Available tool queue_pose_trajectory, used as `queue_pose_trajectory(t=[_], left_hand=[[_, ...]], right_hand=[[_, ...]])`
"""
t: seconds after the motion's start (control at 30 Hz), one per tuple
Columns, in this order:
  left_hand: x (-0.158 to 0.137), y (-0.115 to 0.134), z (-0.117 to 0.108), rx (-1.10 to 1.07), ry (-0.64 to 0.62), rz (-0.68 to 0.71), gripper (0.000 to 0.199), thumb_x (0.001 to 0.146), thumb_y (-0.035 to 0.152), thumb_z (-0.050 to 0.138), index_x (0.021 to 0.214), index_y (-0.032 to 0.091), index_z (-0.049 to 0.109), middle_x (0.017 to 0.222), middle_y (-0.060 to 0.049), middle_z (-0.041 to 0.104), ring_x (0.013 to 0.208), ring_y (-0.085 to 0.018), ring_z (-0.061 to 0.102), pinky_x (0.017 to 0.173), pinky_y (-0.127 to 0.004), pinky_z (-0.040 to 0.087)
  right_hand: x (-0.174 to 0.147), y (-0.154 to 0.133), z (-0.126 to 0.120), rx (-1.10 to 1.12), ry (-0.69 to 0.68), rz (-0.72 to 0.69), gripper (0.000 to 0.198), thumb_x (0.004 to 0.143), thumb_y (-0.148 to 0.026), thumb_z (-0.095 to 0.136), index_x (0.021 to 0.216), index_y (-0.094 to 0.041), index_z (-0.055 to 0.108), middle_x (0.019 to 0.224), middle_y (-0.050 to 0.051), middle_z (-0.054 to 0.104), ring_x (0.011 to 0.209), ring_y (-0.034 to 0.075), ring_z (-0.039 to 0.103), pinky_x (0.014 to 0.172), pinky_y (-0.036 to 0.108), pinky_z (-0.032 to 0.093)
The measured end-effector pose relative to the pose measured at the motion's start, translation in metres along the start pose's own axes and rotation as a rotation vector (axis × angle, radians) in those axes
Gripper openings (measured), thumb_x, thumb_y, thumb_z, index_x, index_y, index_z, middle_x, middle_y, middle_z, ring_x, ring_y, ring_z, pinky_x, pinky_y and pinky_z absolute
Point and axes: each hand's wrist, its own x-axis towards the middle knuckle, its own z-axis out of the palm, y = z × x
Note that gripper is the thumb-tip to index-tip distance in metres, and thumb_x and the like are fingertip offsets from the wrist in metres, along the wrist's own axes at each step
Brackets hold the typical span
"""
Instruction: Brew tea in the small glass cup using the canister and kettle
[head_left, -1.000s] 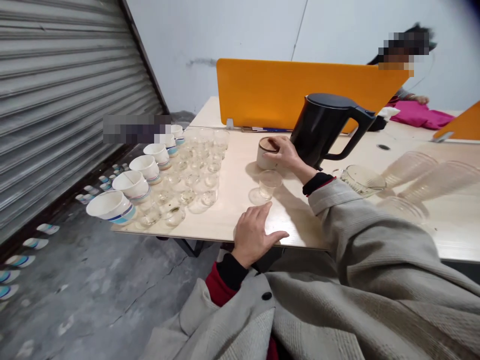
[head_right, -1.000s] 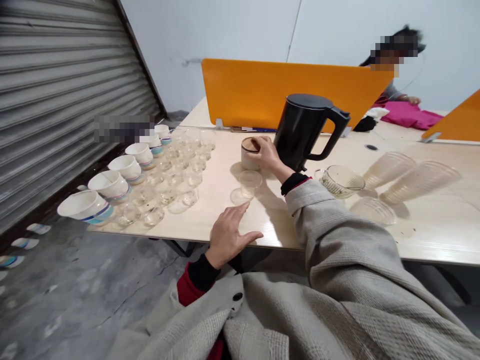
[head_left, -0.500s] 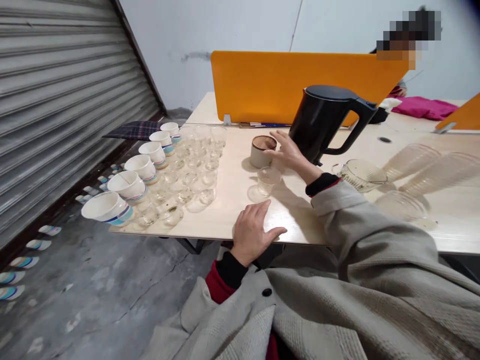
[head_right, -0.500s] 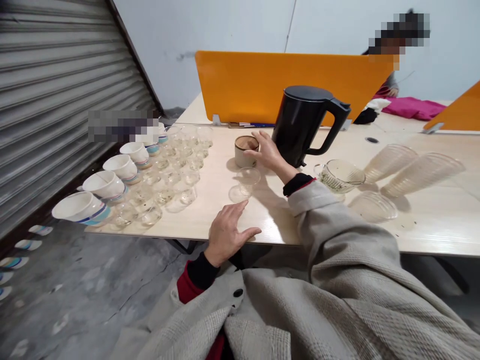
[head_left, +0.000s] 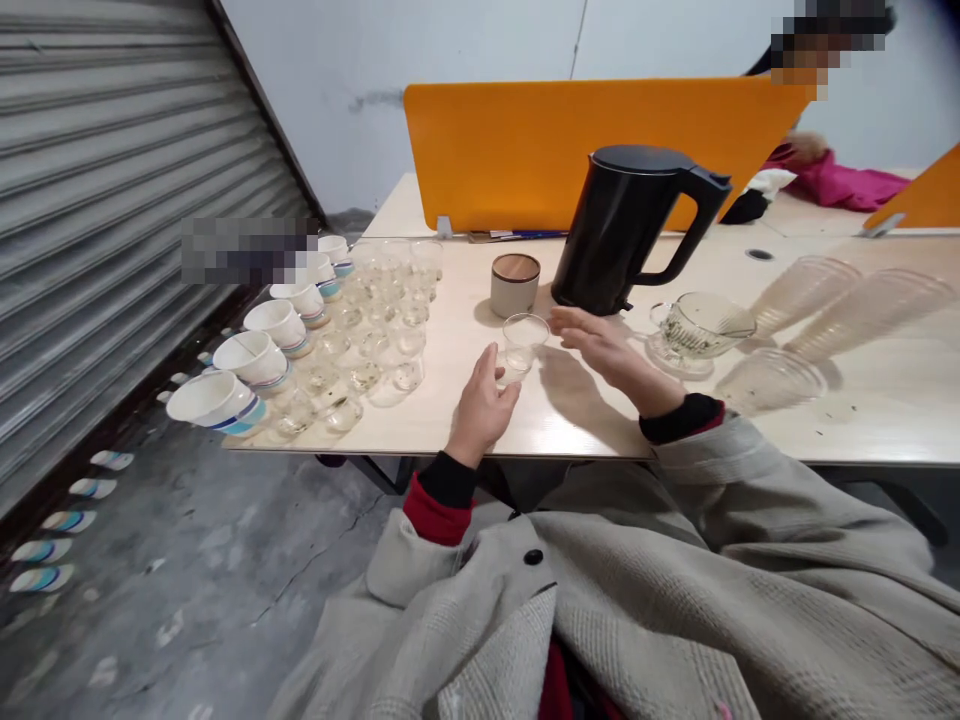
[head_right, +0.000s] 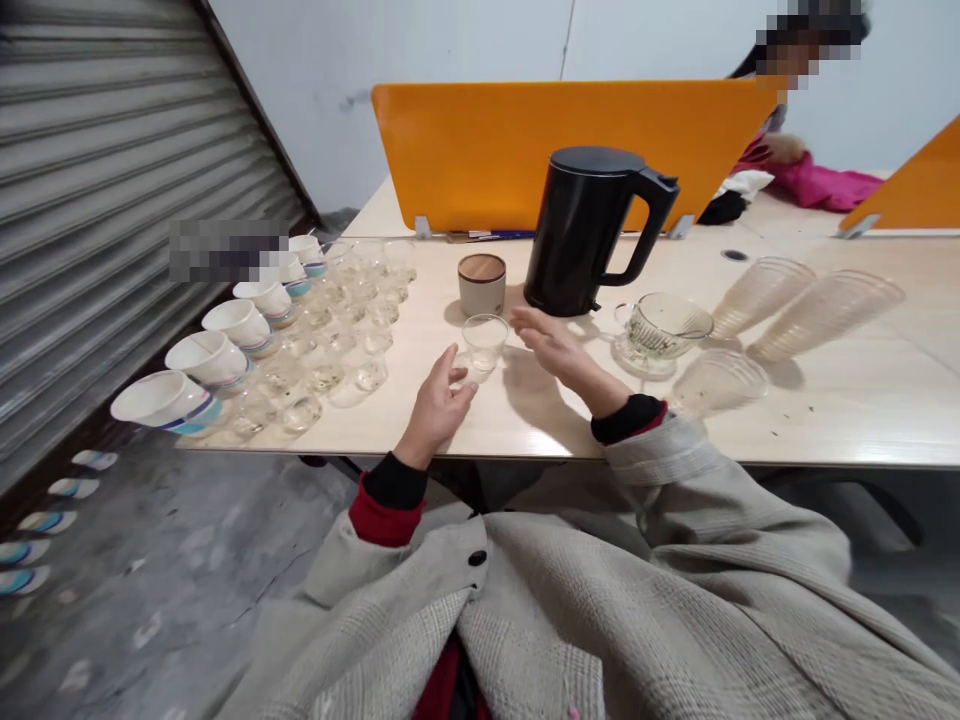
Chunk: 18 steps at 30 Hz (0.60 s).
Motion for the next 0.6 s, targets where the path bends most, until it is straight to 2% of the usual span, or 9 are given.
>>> queue_pose_trajectory(t=[0.1,0.27,0.33,0.4,0.5,0.6], left_hand=[[0.01,-0.004,0.002,0.042,-0.013,0.008,0.078,0.095,0.022,0.063,0.168,0.02,0.037,0.161,-0.02,0.058,0.134,-0.032,0.068,0.099,-0.045,0.065],[-0.003,-0.004,0.005,0.112,-0.008,0.083,0.075,0.094,0.016,0.058,0.166,0.02,0.041,0.159,-0.017,0.06,0.135,-0.029,0.066,0.104,-0.046,0.064],[-0.009,-0.003,0.005,0.123,0.005,0.095,0.074,0.093,0.015,0.057,0.166,0.019,0.041,0.159,-0.017,0.06,0.135,-0.029,0.065,0.105,-0.046,0.063],[-0.013,-0.001,0.005,0.119,0.024,0.09,0.074,0.093,0.015,0.057,0.165,0.018,0.042,0.158,-0.018,0.06,0.134,-0.029,0.066,0.103,-0.046,0.064],[-0.014,0.0,0.003,0.085,0.064,0.065,0.072,0.093,0.016,0.058,0.163,0.016,0.043,0.157,-0.021,0.059,0.131,-0.029,0.068,0.099,-0.043,0.066],[-0.015,0.002,0.002,0.053,0.094,0.054,0.07,0.093,0.016,0.059,0.162,0.016,0.044,0.155,-0.022,0.059,0.129,-0.028,0.069,0.097,-0.041,0.067]], right_hand=[[-0.005,0.003,0.013,0.067,-0.075,-0.047,0.045,0.094,-0.04,0.055,0.133,-0.021,0.07,0.128,0.014,0.075,0.113,0.03,0.071,0.102,0.057,0.059],[-0.008,0.004,0.015,-0.012,-0.128,-0.191,0.027,0.091,-0.035,0.051,0.106,-0.021,0.069,0.11,0.009,0.072,0.104,0.026,0.067,0.101,0.051,0.057],[-0.01,0.005,0.016,-0.054,-0.129,-0.198,0.027,0.091,-0.035,0.049,0.104,-0.021,0.068,0.108,0.009,0.072,0.103,0.026,0.067,0.101,0.05,0.056],[-0.012,0.006,0.016,-0.067,-0.115,-0.153,0.033,0.092,-0.035,0.049,0.113,-0.02,0.07,0.115,0.011,0.074,0.107,0.028,0.069,0.103,0.052,0.056],[-0.011,0.011,0.004,-0.079,0.056,-0.07,0.05,0.092,-0.036,0.055,0.139,-0.022,0.065,0.136,0.015,0.071,0.119,0.032,0.071,0.106,0.057,0.057],[0.003,0.02,-0.033,-0.217,0.429,-0.123,0.062,0.098,-0.041,0.055,0.159,-0.029,0.051,0.153,0.015,0.06,0.136,0.035,0.063,0.109,0.06,0.055]])
